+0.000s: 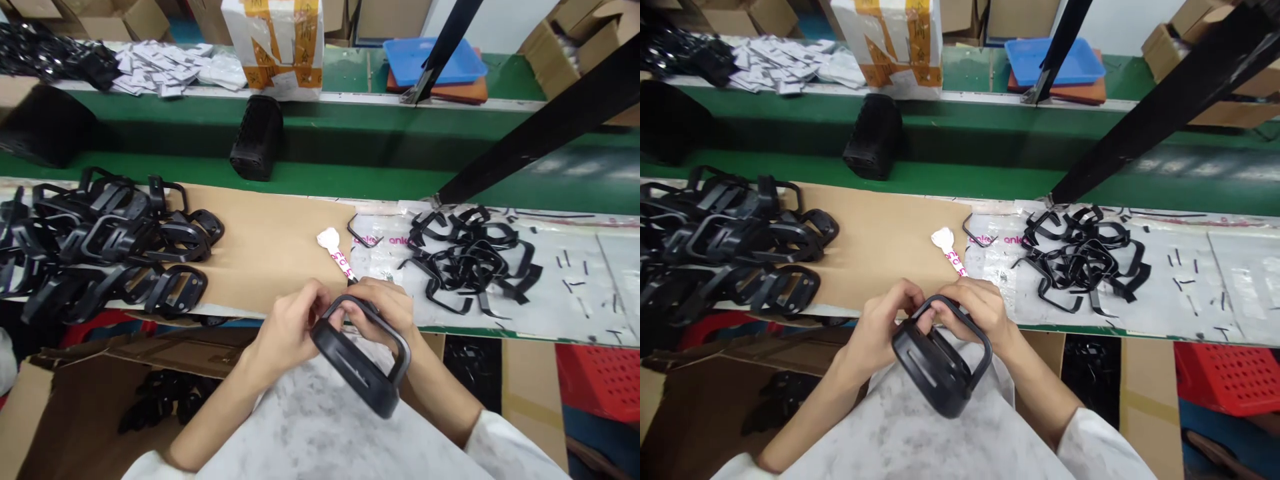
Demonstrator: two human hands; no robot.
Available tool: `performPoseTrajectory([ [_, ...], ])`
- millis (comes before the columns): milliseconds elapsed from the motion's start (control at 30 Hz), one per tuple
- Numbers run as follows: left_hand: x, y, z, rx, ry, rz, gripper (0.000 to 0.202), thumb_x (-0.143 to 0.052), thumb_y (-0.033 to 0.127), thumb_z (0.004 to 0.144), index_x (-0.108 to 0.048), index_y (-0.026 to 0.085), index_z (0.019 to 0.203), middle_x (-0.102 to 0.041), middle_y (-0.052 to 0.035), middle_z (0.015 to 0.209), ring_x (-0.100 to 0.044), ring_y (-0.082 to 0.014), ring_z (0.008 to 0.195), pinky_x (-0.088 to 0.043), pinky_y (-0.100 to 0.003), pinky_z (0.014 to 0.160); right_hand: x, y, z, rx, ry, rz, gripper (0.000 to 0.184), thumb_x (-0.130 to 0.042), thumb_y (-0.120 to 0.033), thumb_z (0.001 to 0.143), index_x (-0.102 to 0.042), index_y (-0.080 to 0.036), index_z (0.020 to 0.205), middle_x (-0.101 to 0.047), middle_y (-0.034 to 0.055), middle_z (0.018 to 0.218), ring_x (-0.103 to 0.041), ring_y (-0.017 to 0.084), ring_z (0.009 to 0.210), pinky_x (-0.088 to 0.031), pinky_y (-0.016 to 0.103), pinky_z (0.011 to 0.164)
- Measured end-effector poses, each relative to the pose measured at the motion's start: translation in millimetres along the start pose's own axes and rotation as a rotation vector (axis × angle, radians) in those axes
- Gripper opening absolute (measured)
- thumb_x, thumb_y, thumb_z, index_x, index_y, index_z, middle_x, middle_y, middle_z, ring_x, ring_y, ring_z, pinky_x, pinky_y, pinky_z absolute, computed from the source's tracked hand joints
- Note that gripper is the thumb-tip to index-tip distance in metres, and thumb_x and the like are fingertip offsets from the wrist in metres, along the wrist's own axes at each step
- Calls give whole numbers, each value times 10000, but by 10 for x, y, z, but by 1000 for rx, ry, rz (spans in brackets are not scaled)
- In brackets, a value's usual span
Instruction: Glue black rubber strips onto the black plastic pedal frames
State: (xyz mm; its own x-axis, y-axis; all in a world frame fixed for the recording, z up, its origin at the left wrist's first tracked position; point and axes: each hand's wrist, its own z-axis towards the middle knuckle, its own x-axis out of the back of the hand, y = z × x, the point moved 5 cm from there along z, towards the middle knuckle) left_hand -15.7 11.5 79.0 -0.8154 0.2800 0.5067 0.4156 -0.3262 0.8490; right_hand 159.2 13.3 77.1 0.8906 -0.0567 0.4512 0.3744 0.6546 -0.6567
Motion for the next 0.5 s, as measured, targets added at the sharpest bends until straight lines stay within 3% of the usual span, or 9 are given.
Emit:
performPoseTrajectory([
  [67,-16,-11,42,31,-172,68,167,-586,302,1054,-521,222,923,-624,22,781,-581,-119,642,-423,-221,600,27,15,15,100,-19,-41,128,-692,-211,1011,-671,-237,1135,-765,29,832,-714,179,652,-580,293,614],
  [133,-18,5,78,-4,-270,129,233,-527,321,1082,-517,216,874,-630,7,777,-593,-134,655,-407,-240,605,41,46,40,174,-69,-72,144,-676,-220,1014,-670,-226,1157,-759,33,829,-718,180,657,-573,289,593],
  [233,-24,57,115,-46,-280,153,229,-487,304,1089,-520,218,879,-627,-4,772,-590,-151,657,-390,-260,607,72,83,100,228,-134,-84,127,-618,-227,1039,-681,-216,1149,-752,36,822,-719,178,665,-564,283,585],
  [300,-44,86,123,-2,-266,87,167,-480,301,1093,-556,220,967,-658,-14,825,-614,-158,693,-415,-258,632,98,87,137,216,-153,-98,139,-603,-238,1055,-694,-218,1158,-762,40,839,-731,185,688,-572,286,615],
  [400,-81,125,100,122,-249,-37,145,-457,309,1111,-580,232,1112,-704,-9,875,-637,-145,694,-443,-247,652,134,54,132,153,-100,-105,155,-632,-237,1059,-711,-228,1192,-774,34,845,-726,177,652,-573,278,629],
  [500,-88,181,41,190,-227,-48,146,-467,322,1110,-574,240,1052,-686,13,804,-612,-134,632,-416,-244,609,138,7,53,61,7,-65,216,-656,-237,1059,-709,-258,1268,-792,16,858,-704,165,584,-583,281,620],
])
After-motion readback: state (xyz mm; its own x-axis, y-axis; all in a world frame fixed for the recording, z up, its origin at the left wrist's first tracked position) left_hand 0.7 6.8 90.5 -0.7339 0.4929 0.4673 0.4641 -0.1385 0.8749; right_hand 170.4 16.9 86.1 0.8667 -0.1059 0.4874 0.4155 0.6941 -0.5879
